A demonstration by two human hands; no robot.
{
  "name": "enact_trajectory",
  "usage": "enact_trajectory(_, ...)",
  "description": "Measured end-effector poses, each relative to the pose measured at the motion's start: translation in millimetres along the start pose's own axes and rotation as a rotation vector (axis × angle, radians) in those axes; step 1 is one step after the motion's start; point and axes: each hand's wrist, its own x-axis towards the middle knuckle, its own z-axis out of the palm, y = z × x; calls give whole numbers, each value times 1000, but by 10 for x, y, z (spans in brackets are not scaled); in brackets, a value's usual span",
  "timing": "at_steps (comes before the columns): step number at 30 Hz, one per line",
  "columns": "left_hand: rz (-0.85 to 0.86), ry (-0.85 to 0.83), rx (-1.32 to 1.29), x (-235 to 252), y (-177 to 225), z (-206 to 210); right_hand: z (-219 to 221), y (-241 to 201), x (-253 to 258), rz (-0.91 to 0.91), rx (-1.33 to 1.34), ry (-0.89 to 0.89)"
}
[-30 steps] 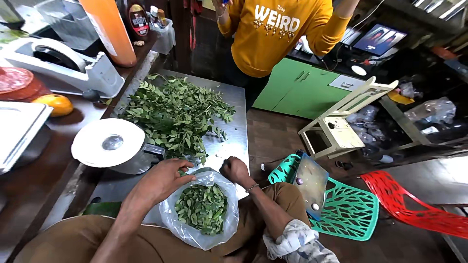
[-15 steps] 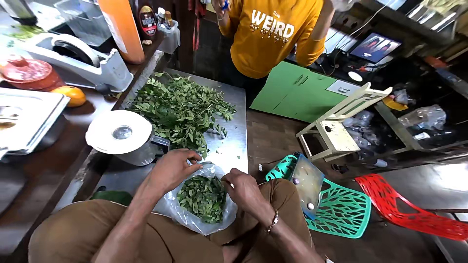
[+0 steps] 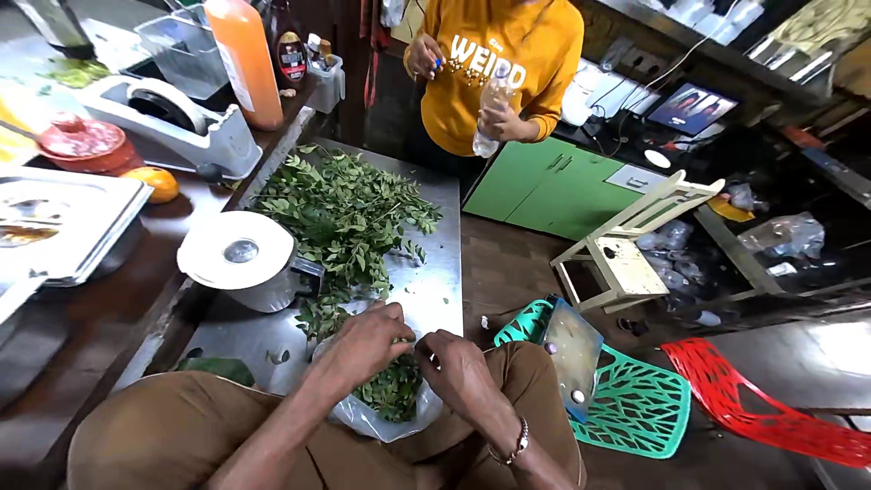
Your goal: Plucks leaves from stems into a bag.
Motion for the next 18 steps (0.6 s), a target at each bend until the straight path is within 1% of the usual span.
enact_trajectory(4,48,-70,7,-7,30,31,23,62,-68,-76,31,110)
enact_trajectory(6,50,-87,32,-5,37,34,-79,135,-96,-61,22,161)
enact_trajectory(8,21,-144,50,-6,2,15,-291,318,-107,23,-5,239)
enact_trajectory(11,6,-212,4,-7,-33,23,-620,819,-117,202,-91,324)
enact_trajectory(13,-15,-268,-27,-13,59,11,-714,1172,-122,310,-163,317)
enact_trajectory(14,-33,-281,-27,-14,106,1,-728,1299,-131,331,-182,326)
enact_trajectory(16,-58,-215,-34,-12,117,-16,-706,1379,-161,295,-185,393)
enact_trajectory(18,-81,-69,-79,-31,65,-77,-550,1285,-172,201,-102,427)
